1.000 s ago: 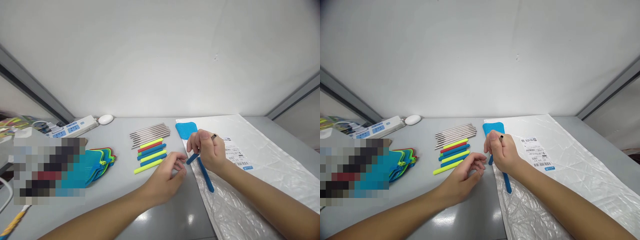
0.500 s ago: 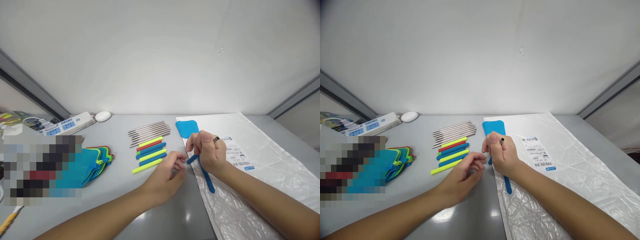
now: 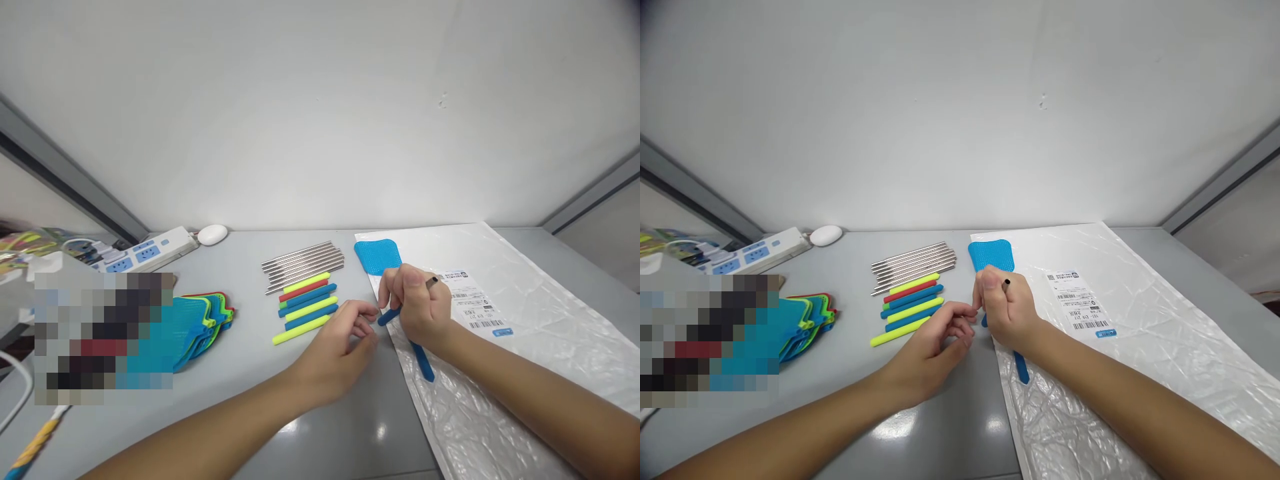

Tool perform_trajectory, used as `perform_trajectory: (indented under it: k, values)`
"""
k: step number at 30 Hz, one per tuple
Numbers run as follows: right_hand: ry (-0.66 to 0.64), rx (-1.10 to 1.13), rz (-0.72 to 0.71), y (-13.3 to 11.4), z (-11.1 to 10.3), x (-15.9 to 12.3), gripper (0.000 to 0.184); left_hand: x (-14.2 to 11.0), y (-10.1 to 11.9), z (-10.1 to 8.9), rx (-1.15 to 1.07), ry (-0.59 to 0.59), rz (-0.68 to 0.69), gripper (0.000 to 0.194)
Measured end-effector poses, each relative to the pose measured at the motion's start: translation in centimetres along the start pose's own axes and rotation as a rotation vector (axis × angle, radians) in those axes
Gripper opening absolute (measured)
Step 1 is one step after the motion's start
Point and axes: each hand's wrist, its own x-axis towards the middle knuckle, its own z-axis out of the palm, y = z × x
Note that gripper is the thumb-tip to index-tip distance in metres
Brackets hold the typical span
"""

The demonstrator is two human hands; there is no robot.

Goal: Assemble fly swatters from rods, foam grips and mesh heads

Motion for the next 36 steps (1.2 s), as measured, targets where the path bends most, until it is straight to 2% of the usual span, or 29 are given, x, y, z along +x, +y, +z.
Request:
perform_trajectory:
  k: [4, 10, 13, 16, 18, 21, 27, 31, 36]
  values:
    - [0.005, 0.017, -0.009, 0.0, 0.2, 0.1, 0.05, 0.0, 0.2, 0.0, 0.006, -0.002, -0.006, 0.027]
    - [0.192, 0.086, 0.073, -0.3, -0.7, 1.6, 0.054, -0.2, 0.1, 0.2, 0.074, 0.03, 0.037, 0.027]
    - [0.342, 0.173, 0.158, -0.4, -1.6, 2.7, 0.052, -0.2, 0.0, 0.2, 0.073, 0.044, 0.021, 0.029]
    - [0.42, 0.283, 0.297, -0.2, -1.9, 3.2, 0.048, -0.1, 0.2, 0.2, 0.08, 0.056, -0.028, 0.026]
    - [0.421, 0.326, 0.378, 0.0, -1.8, 3.0, 0.045, -0.1, 0.6, 0.1, 0.139, 0.048, -0.028, 0.019]
    - [0.394, 0.354, 0.448, 0.4, -1.4, 2.6, 0.046, -0.1, 1.0, -0.1, 0.231, 0.024, 0.013, 0.024]
    - [0.334, 0.357, 0.458, 1.3, -1.3, 2.2, 0.049, -0.2, 1.1, -0.2, 0.265, -0.036, 0.068, 0.024]
    - [0.307, 0.388, 0.461, 1.5, -1.3, 2.2, 0.05, -0.2, 1.0, -0.4, 0.31, -0.009, 0.125, 0.03]
    - [0.347, 0.455, 0.539, 1.3, -1.2, 2.1, 0.05, -0.4, 1.1, -0.4, 0.308, 0.052, 0.203, 0.035]
